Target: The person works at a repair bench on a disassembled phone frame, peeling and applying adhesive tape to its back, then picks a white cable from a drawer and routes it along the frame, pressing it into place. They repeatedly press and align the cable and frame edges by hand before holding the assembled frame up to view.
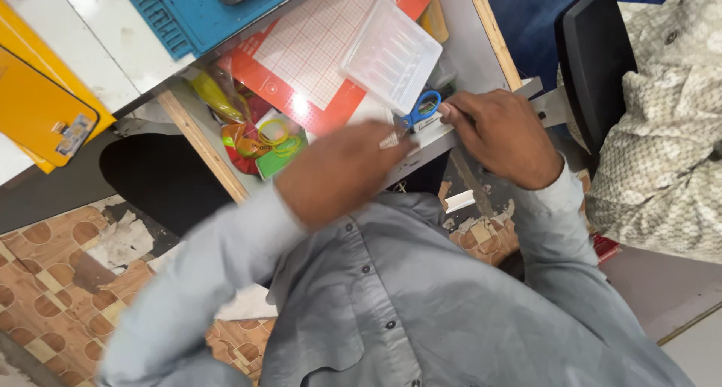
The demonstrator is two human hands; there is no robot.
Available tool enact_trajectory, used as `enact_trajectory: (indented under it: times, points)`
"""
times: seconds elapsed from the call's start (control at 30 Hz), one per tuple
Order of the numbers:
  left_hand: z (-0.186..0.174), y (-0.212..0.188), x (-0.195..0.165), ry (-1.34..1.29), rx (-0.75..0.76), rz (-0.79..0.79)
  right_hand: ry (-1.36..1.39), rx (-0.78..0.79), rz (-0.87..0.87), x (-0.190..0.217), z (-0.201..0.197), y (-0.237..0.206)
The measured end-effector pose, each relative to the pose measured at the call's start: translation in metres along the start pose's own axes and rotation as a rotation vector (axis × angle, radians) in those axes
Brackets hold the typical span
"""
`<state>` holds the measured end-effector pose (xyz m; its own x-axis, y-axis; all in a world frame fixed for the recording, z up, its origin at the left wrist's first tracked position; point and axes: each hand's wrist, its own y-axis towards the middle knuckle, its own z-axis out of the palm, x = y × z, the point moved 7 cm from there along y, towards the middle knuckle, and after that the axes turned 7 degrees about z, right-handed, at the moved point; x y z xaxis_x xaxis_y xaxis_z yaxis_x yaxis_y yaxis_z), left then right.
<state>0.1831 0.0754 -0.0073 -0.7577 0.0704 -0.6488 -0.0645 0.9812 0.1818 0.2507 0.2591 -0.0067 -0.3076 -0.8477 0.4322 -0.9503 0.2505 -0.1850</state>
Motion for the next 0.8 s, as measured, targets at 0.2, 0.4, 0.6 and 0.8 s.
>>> enact_trajectory:
  times: [0.2, 0.4, 0.6, 0.8]
  points:
    - [0.008, 0.046, 0.058, 0.429, 0.024, 0.179, 0.177, -0.242, -0.113, -0.018, -0.009, -0.003]
    - [-0.031, 0.039, 0.094, 0.741, -0.003, 0.113, 0.181, -0.329, -0.213, -0.036, 0.001, 0.012]
    - [-0.042, 0.041, 0.109, 0.801, 0.009, 0.029, 0.186, -0.323, -0.22, -0.041, 0.001, 0.034]
    - [-0.039, 0.033, 0.126, 0.721, 0.103, -0.049, 0.179, -0.305, -0.196, -0.043, 0.001, 0.046]
